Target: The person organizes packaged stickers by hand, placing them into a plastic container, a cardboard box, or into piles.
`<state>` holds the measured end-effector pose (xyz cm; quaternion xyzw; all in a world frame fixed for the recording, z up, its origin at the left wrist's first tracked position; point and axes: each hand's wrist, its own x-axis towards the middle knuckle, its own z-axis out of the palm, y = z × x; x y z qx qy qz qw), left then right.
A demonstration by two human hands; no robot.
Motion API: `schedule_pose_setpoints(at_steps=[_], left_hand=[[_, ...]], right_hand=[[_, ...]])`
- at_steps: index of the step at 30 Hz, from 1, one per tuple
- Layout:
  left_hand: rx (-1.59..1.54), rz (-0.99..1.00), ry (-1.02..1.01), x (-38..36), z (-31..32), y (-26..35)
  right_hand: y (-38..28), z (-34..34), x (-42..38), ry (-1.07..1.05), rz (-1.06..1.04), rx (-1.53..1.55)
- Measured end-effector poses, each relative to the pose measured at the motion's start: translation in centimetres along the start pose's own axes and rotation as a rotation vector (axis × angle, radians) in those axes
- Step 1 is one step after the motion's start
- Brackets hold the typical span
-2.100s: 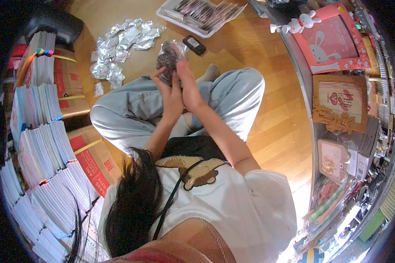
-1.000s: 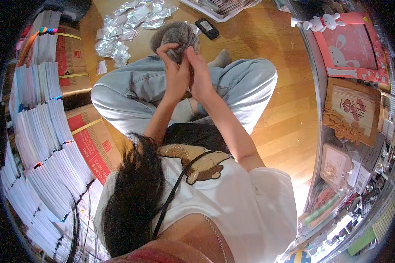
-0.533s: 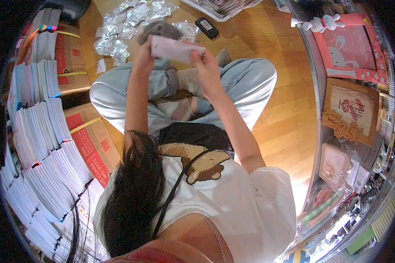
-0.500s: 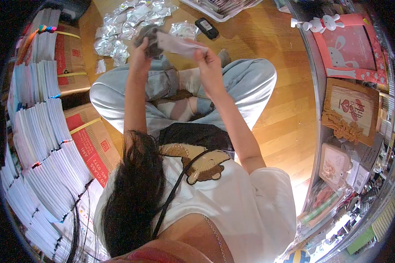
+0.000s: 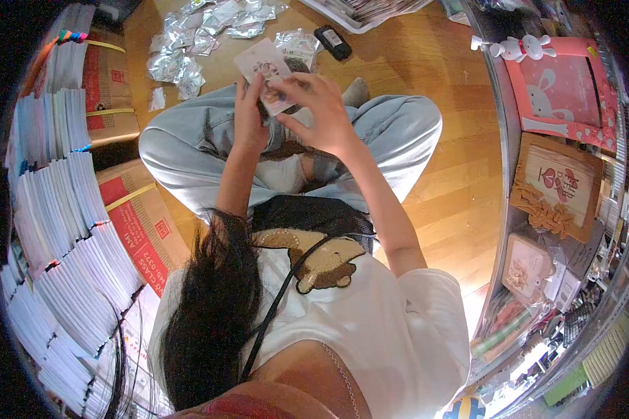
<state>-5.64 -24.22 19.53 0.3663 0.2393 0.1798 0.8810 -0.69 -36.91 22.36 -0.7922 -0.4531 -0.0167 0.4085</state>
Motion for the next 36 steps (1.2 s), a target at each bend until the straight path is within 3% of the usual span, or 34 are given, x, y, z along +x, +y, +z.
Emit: schedule_pose_setpoints(at_steps=[2, 5, 8, 10, 11, 14, 17, 18, 21, 23, 24, 28, 31, 34, 36], left_hand=[[-0.047, 0.002, 0.03, 0.1, -0.4, 0.2], [-0.059, 0.01, 0.038, 0.4, -0.9, 0.0], [0.015, -0.008, 0.001, -0.3, -0.3, 0.4], [0.126, -0.085, -0.029, -0.8, 0.0, 0.3], [0.177, -0.01, 0.027, -0.7, -0.2, 0.2], [0.331, 0.219, 0.198, -0.3, -0.7, 0.1], [0.258, 0.379, 0.199, 0.0, -2.9, 1.2], [0.505, 0.483, 0.143, -0.4, -3.4, 1.4], [0.731, 0.509, -0.359, -2.5, -2.1, -0.1], [0.838, 0.647, -0.309, -2.4, -0.2, -1.1], [0.889, 0.715, -0.284, -2.2, 0.3, -1.2], [0.927, 0.634, -0.165, 2.8, 0.3, 0.4], [0.45, 0.311, -0.335, 3.0, 0.2, 0.1], [0.626, 0.502, -0.276, -0.6, 0.9, -2.2], [0.671, 0.561, -0.244, -3.1, 1.7, -3.2]], right_hand=[[0.2, 0.1, -0.2, 0.114, 0.062, 0.175], [1.3, 2.1, -1.1, 0.313, 0.485, 0.671], [-0.2, 2.1, -0.6, 0.129, 0.629, 0.939], [-1.4, 2.8, -0.2, 0.134, 0.727, 0.881], [-1.6, 3.0, 0.0, 0.137, 0.775, 0.851], [0.1, 2.7, 0.0, 0.162, 0.817, 0.953], [0.7, 2.3, 0.3, 0.301, 0.757, 1.085], [0.6, 2.2, 0.4, 0.307, 0.758, 1.118], [-0.1, 3.0, 0.7, 0.301, 0.79, 1.282], [-0.8, 4.0, 0.4, 0.27, 0.85, 1.453], [-1.5, 3.7, 0.5, 0.198, 0.773, 1.468], [-3.0, 5.3, -0.2, 0.096, 0.704, 1.383], [-2.9, 5.7, 0.1, 0.184, 0.664, 1.297], [-3.0, 3.9, 1.2, 0.226, 0.892, 1.351], [-1.5, 3.1, 1.3, 0.255, 0.777, 1.399]])
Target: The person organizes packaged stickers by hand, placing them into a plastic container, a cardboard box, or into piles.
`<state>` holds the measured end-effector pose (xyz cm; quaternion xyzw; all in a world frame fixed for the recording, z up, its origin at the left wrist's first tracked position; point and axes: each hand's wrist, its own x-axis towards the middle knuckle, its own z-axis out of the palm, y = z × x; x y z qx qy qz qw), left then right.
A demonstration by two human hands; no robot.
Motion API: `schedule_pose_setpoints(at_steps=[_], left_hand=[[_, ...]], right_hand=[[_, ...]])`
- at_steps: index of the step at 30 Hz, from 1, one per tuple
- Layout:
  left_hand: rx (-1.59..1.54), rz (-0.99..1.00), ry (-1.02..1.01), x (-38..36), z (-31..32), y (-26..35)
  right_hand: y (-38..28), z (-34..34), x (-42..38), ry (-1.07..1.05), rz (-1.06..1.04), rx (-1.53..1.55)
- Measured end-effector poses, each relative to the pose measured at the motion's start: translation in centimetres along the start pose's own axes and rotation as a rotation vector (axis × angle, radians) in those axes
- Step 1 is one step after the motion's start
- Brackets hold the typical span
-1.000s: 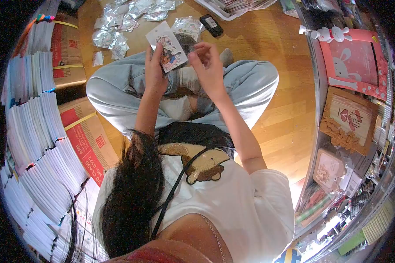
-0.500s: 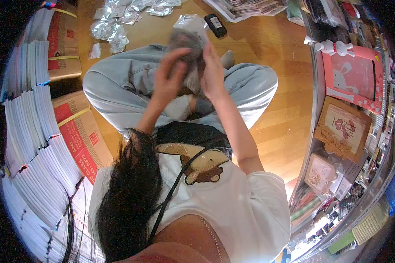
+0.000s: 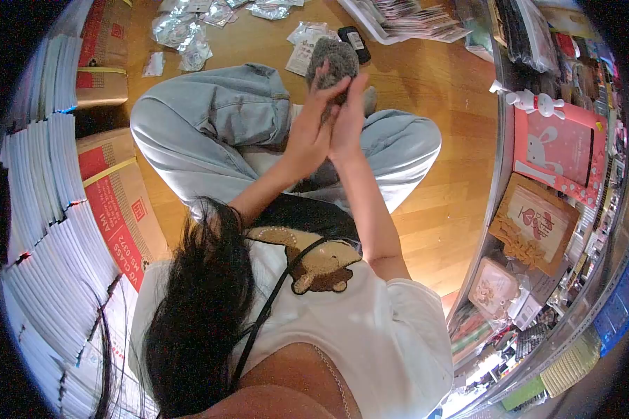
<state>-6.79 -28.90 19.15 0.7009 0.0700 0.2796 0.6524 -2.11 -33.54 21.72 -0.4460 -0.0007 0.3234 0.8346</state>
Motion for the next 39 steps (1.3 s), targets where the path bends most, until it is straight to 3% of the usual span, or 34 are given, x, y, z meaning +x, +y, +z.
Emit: schedule_pose_setpoints(at_steps=[3, 9, 12, 15, 18, 21, 28, 31, 32, 36, 39], left_hand=[[0.1, 0.07, -0.009, 1.4, -0.7, -0.1], [-0.264, -0.097, -0.051, 5.5, -2.2, -2.8], [0.012, 0.016, -0.023, 0.8, -0.1, -1.8], [0.005, 0.042, 0.027, -0.1, 0.1, -1.3], [-0.028, 0.018, 0.064, 3.9, -1.1, -2.5], [-0.109, -0.06, 0.014, 5.7, -2.5, -2.8], [0.023, 0.015, -0.016, -1.5, 0.3, -1.6], [0.075, 0.018, -0.084, 1.3, -0.9, -3.2], [0.085, -0.008, -0.019, 2.6, -1.2, -3.7], [-0.38, -0.208, -0.001, 3.9, -2.3, -4.9], [0.014, -0.083, -0.048, 0.7, -2.3, -4.7]], right_hand=[[0.3, -0.1, 0.0, -0.022, -0.05, 0.012], [1.7, 0.7, -0.9, -0.01, -0.017, -0.057], [0.4, -0.9, 0.2, 0.027, -0.053, -0.143], [0.4, -1.5, 0.3, -0.051, -0.011, -0.034], [0.2, -0.1, -0.9, -0.049, 0.095, -0.05], [1.8, 0.0, -1.0, -0.203, 0.002, -0.139], [0.5, -2.2, 0.3, 0.052, 0.073, 0.002], [0.9, -0.5, -0.4, -0.077, -0.032, -0.135], [1.2, -0.1, -0.8, -0.073, 0.029, -0.117], [2.9, 0.0, -1.1, -0.18, -0.051, -0.223], [2.1, -0.7, -0.6, -0.103, 0.079, -0.118]])
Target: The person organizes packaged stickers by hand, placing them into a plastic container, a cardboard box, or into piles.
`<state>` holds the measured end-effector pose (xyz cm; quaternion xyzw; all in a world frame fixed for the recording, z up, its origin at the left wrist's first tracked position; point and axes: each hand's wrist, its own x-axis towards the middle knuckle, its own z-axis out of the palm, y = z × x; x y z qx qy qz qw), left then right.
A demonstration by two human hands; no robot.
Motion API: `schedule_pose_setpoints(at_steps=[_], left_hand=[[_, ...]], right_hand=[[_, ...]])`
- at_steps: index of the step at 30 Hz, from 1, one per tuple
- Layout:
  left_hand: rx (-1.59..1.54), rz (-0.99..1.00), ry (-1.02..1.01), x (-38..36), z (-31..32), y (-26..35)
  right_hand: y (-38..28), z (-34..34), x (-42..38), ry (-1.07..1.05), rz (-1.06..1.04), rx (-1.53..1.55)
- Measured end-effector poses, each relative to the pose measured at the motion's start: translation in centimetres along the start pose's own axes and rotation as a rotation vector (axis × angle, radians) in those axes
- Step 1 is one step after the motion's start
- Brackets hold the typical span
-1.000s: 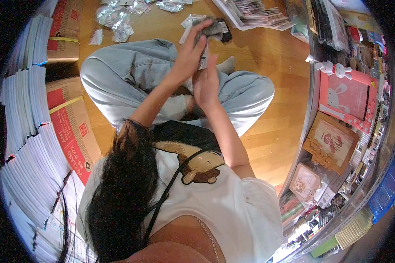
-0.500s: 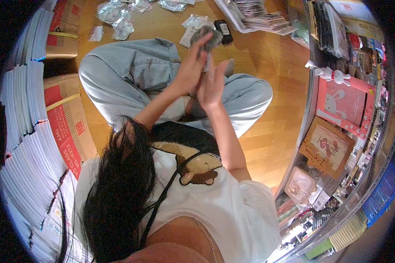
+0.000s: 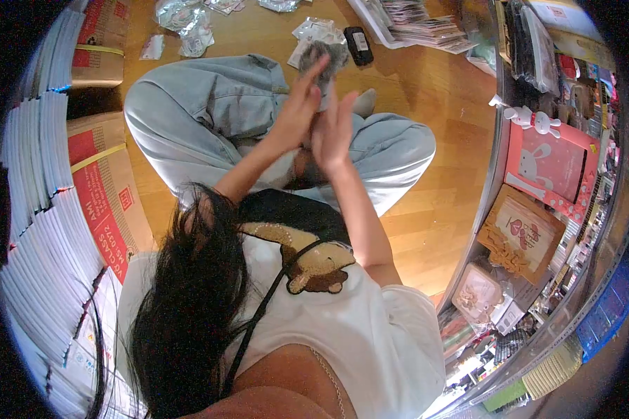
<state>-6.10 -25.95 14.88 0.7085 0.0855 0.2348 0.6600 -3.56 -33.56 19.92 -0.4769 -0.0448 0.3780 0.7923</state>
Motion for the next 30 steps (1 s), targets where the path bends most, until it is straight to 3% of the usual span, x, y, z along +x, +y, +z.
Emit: schedule_pose_setpoints(at_steps=[1, 5, 9, 13, 16, 21, 24, 27, 30], left_hand=[[0.101, 0.08, -0.029, -1.3, 0.7, 0.6], [0.138, 0.03, -0.063, -1.2, 0.7, 1.4], [-0.21, -0.116, 0.056, 3.2, -0.9, 0.7], [0.115, 0.075, 0.039, -0.5, 1.1, 0.7], [0.062, 0.059, -0.031, -2.2, 1.5, 1.6], [-0.105, -0.038, 0.03, 4.0, -0.5, -0.3], [0.019, 0.003, 0.04, 2.4, 0.0, -1.3], [0.071, 0.022, -0.051, -2.0, 1.2, 1.0], [0.069, 0.056, -0.061, -1.3, 1.0, 0.0]], right_hand=[[-0.4, -0.3, -0.1, 0.026, 0.005, 0.004], [-0.9, -0.5, 0.5, -0.002, -0.048, -0.05], [0.9, 0.7, -0.3, -0.062, -0.096, -0.043], [0.0, -0.6, 0.4, 0.082, -0.023, 0.027], [-0.8, -0.6, 0.4, 0.143, -0.05, 0.008], [0.1, 0.7, 0.2, -0.076, -0.016, -0.016], [-0.2, -0.1, 0.5, -0.057, 0.061, 0.04], [-0.8, -1.2, 1.2, 0.125, 0.06, 0.095], [-0.5, -1.3, 1.0, 0.055, -0.011, 0.061]])
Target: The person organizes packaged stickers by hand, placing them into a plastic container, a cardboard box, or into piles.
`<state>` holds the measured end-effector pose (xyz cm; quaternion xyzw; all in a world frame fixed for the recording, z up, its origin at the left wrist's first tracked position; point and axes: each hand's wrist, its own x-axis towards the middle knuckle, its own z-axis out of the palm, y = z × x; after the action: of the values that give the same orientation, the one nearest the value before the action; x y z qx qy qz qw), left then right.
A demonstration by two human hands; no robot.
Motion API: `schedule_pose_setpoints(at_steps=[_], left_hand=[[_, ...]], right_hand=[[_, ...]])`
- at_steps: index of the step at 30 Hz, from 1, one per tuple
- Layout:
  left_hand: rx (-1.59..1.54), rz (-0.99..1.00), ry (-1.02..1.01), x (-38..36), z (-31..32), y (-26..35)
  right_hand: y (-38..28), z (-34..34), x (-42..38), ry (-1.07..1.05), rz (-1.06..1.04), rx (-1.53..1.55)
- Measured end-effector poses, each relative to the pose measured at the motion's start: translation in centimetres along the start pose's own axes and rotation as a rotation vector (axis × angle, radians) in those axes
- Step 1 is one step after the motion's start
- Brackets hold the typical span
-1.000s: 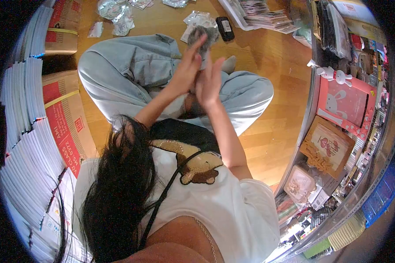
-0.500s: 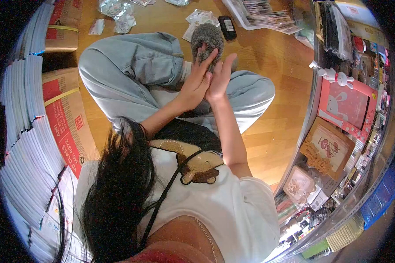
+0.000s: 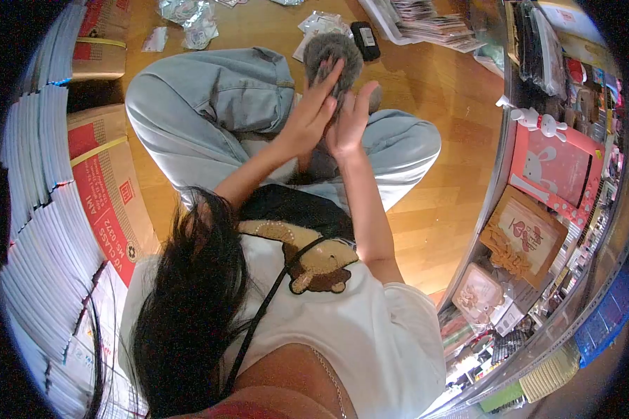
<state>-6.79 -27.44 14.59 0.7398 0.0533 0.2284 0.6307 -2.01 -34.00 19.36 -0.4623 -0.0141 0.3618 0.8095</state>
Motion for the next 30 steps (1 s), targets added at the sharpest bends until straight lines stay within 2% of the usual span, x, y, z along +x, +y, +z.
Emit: schedule_pose_setpoints(at_steps=[2, 5, 7, 10, 12, 14, 17, 20, 21, 24, 25, 28, 29, 30], left_hand=[[0.06, 0.051, 0.037, 2.6, -0.5, -0.7], [-0.135, -0.07, 0.095, 4.4, -0.9, -2.1], [-0.276, -0.125, 0.095, 3.2, -0.6, -2.9], [-0.149, -0.108, 0.005, -1.0, -0.1, -2.4], [-0.15, -0.106, 0.015, -1.6, 0.3, -1.9], [-0.065, -0.086, 0.024, -0.4, -0.1, -1.6], [0.061, 0.056, 0.048, 2.1, -1.1, -1.2], [0.119, -0.036, -0.057, 4.3, -2.0, -1.2], [0.092, -0.12, -0.1, 4.8, -2.4, -0.9], [-0.176, -0.189, -0.102, 6.2, -2.2, -2.8], [-0.303, -0.311, -0.093, 6.4, -2.1, -2.8], [-0.371, -0.516, -0.031, 7.4, -2.8, -4.5], [-0.329, -0.572, 0.095, 7.6, -3.2, -5.1], [-0.386, -0.536, 0.215, 7.5, -4.0, -5.8]], right_hand=[[0.3, 0.1, -0.1, -0.102, 0.002, -0.035], [1.5, 0.2, -0.5, -0.131, 0.031, -0.091], [1.5, -0.3, -0.7, -0.1, 0.096, -0.022], [1.2, -2.0, 0.4, -0.108, 0.119, 0.035], [1.2, -2.1, 0.4, -0.1, 0.095, 0.049], [0.8, -0.7, 0.4, -0.065, 0.028, 0.058], [1.0, -0.7, 0.5, 0.02, -0.058, 0.076], [1.3, -1.9, -0.2, 0.058, 0.101, 0.171], [1.1, -2.2, -0.2, 0.002, 0.099, 0.173], [1.9, -2.0, -0.1, -0.001, 0.037, 0.038], [2.1, -2.2, 0.0, 0.031, 0.065, 0.065], [2.0, -2.1, -0.1, 0.053, 0.101, 0.043], [1.9, -1.9, -0.1, 0.068, 0.076, 0.031], [1.6, -1.8, -0.1, 0.081, 0.051, 0.019]])
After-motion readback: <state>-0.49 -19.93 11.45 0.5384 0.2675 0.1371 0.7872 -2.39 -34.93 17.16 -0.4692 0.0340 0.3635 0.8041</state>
